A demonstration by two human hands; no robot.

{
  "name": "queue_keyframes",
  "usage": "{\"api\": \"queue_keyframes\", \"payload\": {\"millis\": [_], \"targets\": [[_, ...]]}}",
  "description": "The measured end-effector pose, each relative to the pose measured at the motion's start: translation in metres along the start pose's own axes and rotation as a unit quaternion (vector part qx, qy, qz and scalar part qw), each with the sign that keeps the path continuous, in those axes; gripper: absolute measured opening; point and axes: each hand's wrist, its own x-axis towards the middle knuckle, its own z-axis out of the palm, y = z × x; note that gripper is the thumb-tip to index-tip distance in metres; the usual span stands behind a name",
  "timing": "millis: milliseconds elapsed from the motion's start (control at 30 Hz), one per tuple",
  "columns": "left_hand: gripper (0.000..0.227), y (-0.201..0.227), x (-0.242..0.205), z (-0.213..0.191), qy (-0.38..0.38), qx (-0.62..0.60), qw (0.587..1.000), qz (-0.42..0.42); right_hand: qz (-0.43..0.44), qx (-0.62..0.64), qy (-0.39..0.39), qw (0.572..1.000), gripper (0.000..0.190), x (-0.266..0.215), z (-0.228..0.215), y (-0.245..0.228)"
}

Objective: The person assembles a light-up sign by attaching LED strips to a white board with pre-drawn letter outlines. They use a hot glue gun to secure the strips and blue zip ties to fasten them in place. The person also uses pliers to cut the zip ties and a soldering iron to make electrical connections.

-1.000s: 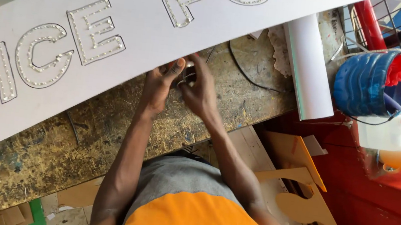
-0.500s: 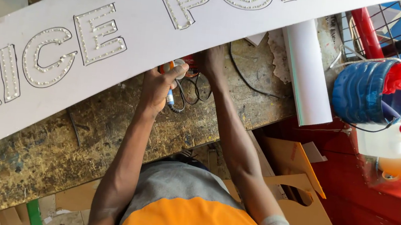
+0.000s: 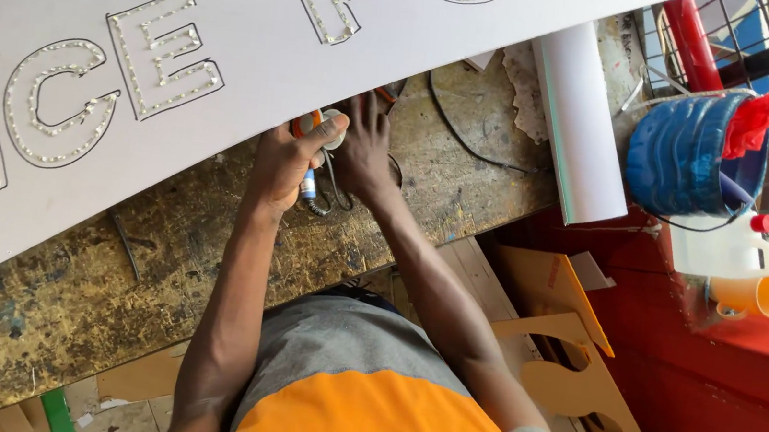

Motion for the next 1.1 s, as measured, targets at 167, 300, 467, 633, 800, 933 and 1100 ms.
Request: {"api": "queue_keyframes", "payload": {"millis": [167,300,467,633,800,933,1100], "targets": [[0.046,-0.009,0.003,-0.018,-0.053,-0.001,0.999,-0.015,-0.018,-0.002,-0.075,0.997,0.063,0.009,0.014,0.012],[0.046,-0.031,0.004,-0.028,-0.081,0.002,0.996,-0.028,0.001,0.014,-0.096,0.995,0.069,0.007,-0.052,0.011],[0.053,-0.051,-0.013,-0.024,-0.151,-0.032,0.981,-0.118,0.306,0.403,-0.015,0.863,0.037,-0.056,-0.117,0.03],[0.044,-0.072,-0.041,0.017,-0.247,0.006,0.953,-0.175,0.464,0.497,0.109,0.725,0.048,-0.088,-0.222,0.009],[0.035,-0.065,-0.066,0.031,-0.29,0.029,0.935,-0.203,0.49,0.465,0.198,0.71,0.059,-0.107,-0.262,-0.028],[0.034,-0.035,-0.093,0.006,-0.346,0.03,0.934,-0.083,0.441,0.473,0.232,0.727,0.058,-0.111,-0.259,-0.047],[0.04,-0.013,-0.1,-0.062,-0.312,0.116,0.938,0.092,0.381,0.512,0.222,0.737,0.056,-0.088,-0.24,-0.117]]}}
